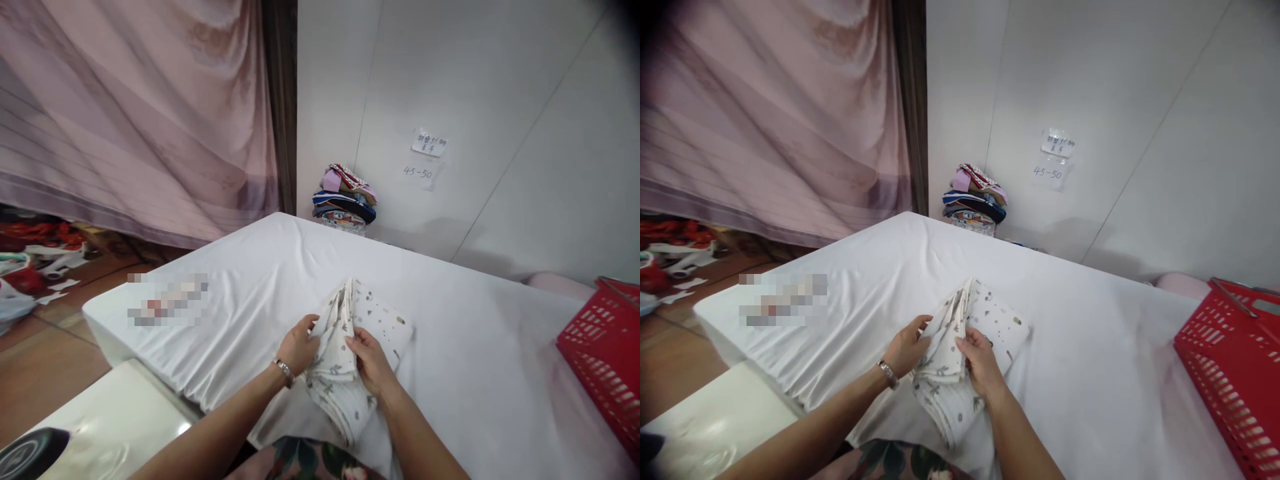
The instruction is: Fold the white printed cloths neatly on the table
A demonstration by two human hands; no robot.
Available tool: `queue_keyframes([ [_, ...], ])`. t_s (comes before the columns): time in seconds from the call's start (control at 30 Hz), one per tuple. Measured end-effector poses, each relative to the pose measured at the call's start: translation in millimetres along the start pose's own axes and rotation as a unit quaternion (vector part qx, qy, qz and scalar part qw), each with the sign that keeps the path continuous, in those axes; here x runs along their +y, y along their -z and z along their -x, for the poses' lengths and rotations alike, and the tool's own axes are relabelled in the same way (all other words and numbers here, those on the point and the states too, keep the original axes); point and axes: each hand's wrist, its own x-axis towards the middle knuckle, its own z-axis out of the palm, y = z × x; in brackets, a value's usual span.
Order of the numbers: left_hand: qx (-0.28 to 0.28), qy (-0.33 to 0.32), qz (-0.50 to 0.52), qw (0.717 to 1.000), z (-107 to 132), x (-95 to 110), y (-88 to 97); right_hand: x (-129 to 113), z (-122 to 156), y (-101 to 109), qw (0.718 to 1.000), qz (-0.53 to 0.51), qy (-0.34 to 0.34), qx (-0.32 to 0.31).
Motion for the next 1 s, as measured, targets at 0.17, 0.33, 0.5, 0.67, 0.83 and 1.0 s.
queue_keyframes([
  [0.17,0.072,0.046,-0.085,0.993,-19,-40,21.2,-2,3,-1,1.0,-0.005,-0.009,-0.013],
  [0.33,0.115,-0.087,-0.052,0.988,-4,-17,31.7,2,1,1,0.999,0.029,0.006,-0.022],
  [0.5,-0.007,-0.078,0.081,0.994,6,29,3.8,7,0,2,0.998,0.063,0.023,-0.017],
  [0.67,-0.058,-0.012,0.12,0.991,-7,41,-24.8,4,3,-3,0.994,0.09,0.04,-0.041],
  [0.83,-0.09,0.021,0.213,0.973,-13,36,-31.3,5,2,1,0.993,0.096,0.03,-0.058],
  [1.0,-0.139,0.111,0.405,0.897,-12,28,-36.3,7,1,4,0.997,0.066,0.018,-0.033],
])
